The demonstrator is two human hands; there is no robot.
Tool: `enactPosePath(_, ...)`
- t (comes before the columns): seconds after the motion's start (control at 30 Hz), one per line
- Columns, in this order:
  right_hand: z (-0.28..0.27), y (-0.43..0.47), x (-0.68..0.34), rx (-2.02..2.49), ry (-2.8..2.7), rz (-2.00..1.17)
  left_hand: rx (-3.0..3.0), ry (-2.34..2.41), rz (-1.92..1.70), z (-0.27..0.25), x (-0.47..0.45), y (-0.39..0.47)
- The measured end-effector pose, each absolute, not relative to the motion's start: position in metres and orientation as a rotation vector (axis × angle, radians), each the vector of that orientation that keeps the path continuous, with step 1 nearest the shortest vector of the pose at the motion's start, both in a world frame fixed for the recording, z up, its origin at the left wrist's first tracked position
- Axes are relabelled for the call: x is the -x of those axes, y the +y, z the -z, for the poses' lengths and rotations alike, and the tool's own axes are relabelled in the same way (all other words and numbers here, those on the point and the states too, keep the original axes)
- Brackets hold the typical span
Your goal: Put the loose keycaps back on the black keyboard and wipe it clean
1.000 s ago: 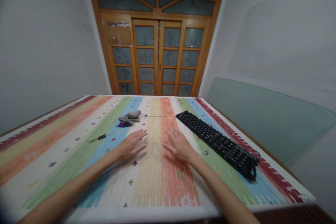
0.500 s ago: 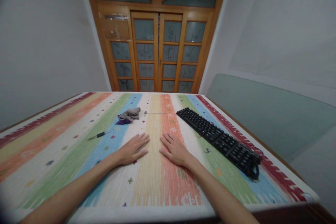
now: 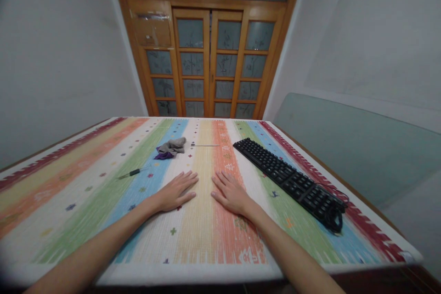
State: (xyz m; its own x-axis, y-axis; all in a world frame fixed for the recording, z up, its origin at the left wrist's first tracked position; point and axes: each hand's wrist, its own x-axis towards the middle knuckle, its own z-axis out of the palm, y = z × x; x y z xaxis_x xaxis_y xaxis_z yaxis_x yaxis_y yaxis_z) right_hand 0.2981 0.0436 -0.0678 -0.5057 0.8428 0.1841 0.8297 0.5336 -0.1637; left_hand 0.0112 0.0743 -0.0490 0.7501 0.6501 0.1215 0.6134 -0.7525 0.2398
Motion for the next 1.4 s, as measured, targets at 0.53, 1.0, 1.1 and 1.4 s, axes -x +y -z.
enactPosePath(0.53, 0.0692, 0.0449, -0.2985, 1.399, -2.53, -0.088, -2.754, 1.032, -0.244, 0.0477, -0.0124, 0.0746)
enactPosePath(1.0, 0.0699, 0.0456, -0.2991, 1.372, -2.526, -0.072, -2.752, 1.021, -0.283, 0.0483, -0.0117, 0.0735)
enactPosePath(1.1, 0.0726, 0.0466, -0.3003, 1.367, -2.518, -0.069, -2.75, 1.025, -0.271, 0.047, -0.0121, 0.073)
enactPosePath(1.4, 0.0716, 0.0458, -0.2987, 1.388, -2.518, -0.067, -2.753, 1.032, -0.26, 0.0468, -0.0122, 0.0728)
